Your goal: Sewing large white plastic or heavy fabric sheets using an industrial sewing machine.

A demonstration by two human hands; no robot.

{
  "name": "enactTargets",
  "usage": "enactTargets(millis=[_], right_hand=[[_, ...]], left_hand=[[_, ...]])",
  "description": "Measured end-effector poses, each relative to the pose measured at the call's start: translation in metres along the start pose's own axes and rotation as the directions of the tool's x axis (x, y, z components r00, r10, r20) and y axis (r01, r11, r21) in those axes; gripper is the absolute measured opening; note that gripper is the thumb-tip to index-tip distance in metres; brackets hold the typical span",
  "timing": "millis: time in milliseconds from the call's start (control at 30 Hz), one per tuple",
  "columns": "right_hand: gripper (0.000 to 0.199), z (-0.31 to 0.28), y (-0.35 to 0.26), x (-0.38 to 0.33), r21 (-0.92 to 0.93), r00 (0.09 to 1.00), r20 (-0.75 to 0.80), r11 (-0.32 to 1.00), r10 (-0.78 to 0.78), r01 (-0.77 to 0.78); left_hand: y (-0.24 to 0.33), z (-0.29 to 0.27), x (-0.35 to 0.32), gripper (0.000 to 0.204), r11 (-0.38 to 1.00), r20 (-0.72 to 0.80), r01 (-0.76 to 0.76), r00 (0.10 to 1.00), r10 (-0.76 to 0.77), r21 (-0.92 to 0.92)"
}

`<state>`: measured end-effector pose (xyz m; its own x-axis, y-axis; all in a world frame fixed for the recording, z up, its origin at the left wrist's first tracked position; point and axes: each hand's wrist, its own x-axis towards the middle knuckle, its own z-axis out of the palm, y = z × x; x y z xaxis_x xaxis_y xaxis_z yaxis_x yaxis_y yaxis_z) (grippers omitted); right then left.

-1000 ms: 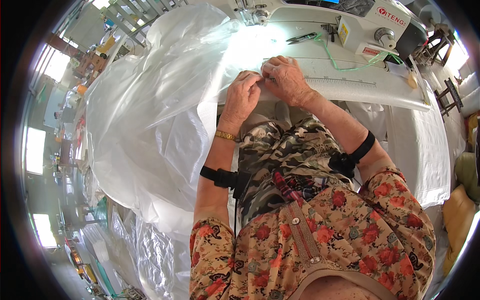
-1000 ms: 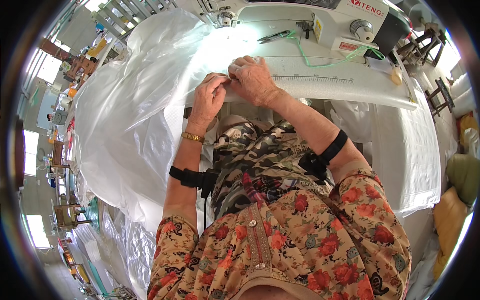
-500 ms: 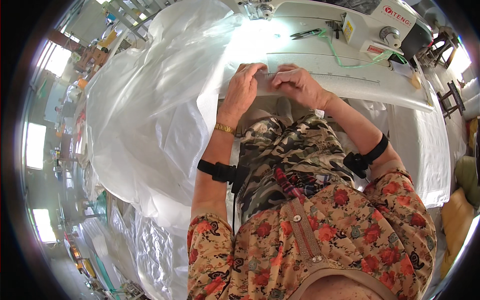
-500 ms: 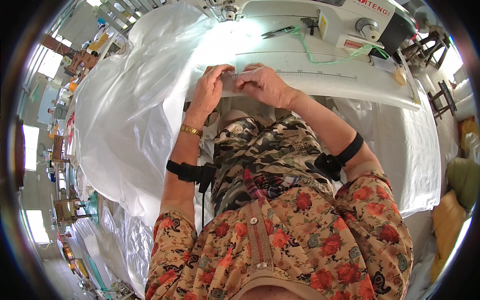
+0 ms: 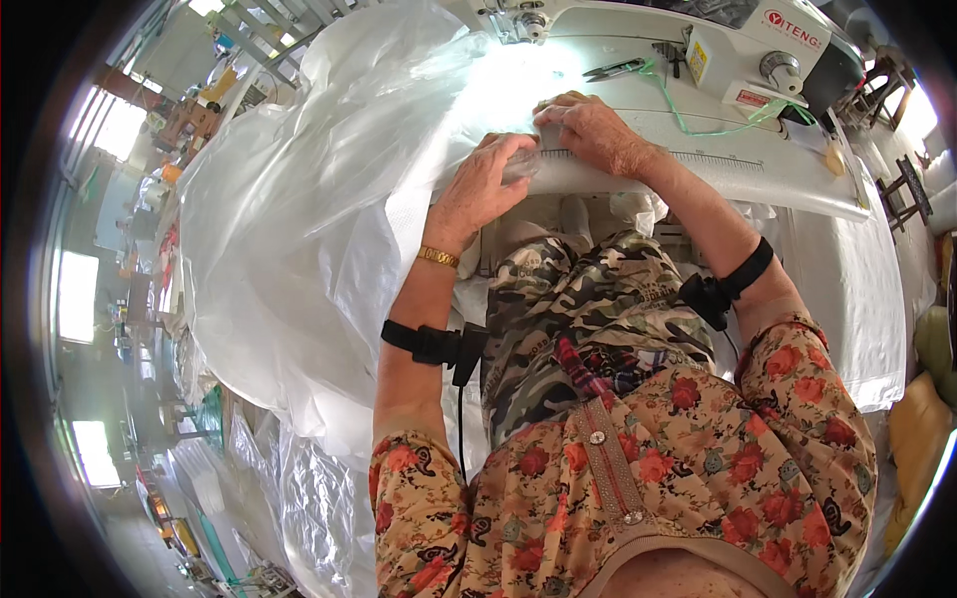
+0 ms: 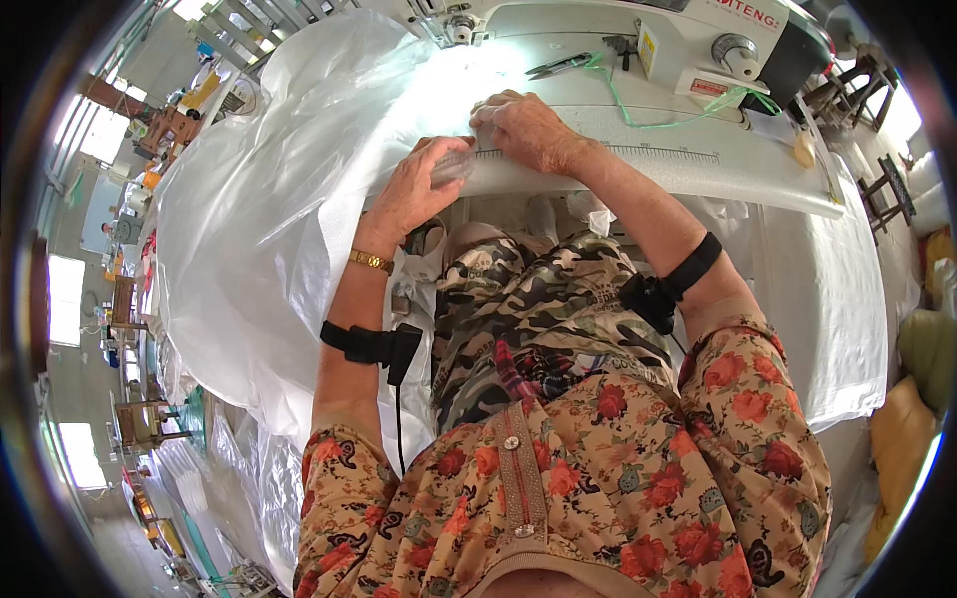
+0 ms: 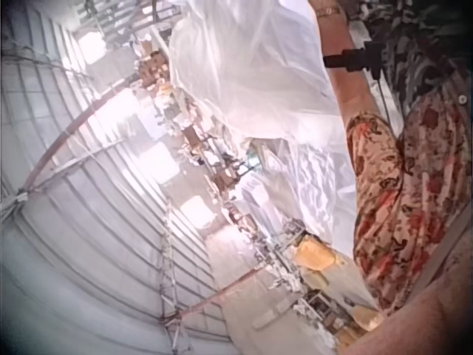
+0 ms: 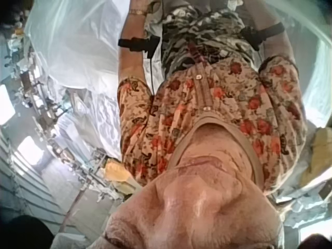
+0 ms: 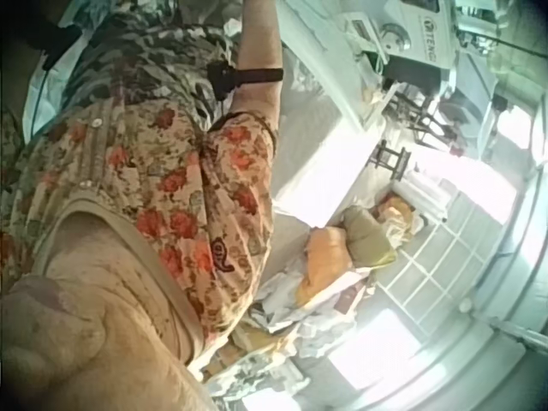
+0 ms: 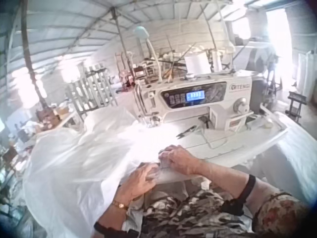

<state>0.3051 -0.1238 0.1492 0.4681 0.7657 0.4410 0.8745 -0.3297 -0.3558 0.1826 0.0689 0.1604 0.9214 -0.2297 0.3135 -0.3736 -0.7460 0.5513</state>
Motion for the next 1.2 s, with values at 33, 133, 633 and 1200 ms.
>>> enactTargets(millis=[33, 133, 633, 1200], right_hand=[[0.038, -0.001, -0.002, 0.000, 0.016, 0.999, 0.034, 1.000, -0.004, 0.004], [0.036, 0.003, -0.003, 0.001, -0.024, 1.000, 0.017, 1.000, -0.017, 0.017], [0.025, -0.004, -0.004, -0.003, 0.049, 0.997, 0.073, 0.999, -0.018, 0.014], [0.030, 0.004, -0.006, 0.013, -0.025, 1.000, -0.019, 1.000, 0.017, -0.018]], left_hand=[[0.000, -0.002, -0.001, 0.038, 1.000, 0.023, -0.003, 1.000, 0.002, 0.030], [0.001, -0.005, 0.002, 0.034, 0.996, 0.054, 0.001, 0.999, -0.006, 0.084], [-0.009, 0.001, 0.019, 0.010, 0.978, -0.099, -0.152, 0.981, 0.167, 0.142], [-0.010, 0.004, 0.029, 0.013, 0.997, -0.160, 0.025, 0.986, -0.036, -0.073]])
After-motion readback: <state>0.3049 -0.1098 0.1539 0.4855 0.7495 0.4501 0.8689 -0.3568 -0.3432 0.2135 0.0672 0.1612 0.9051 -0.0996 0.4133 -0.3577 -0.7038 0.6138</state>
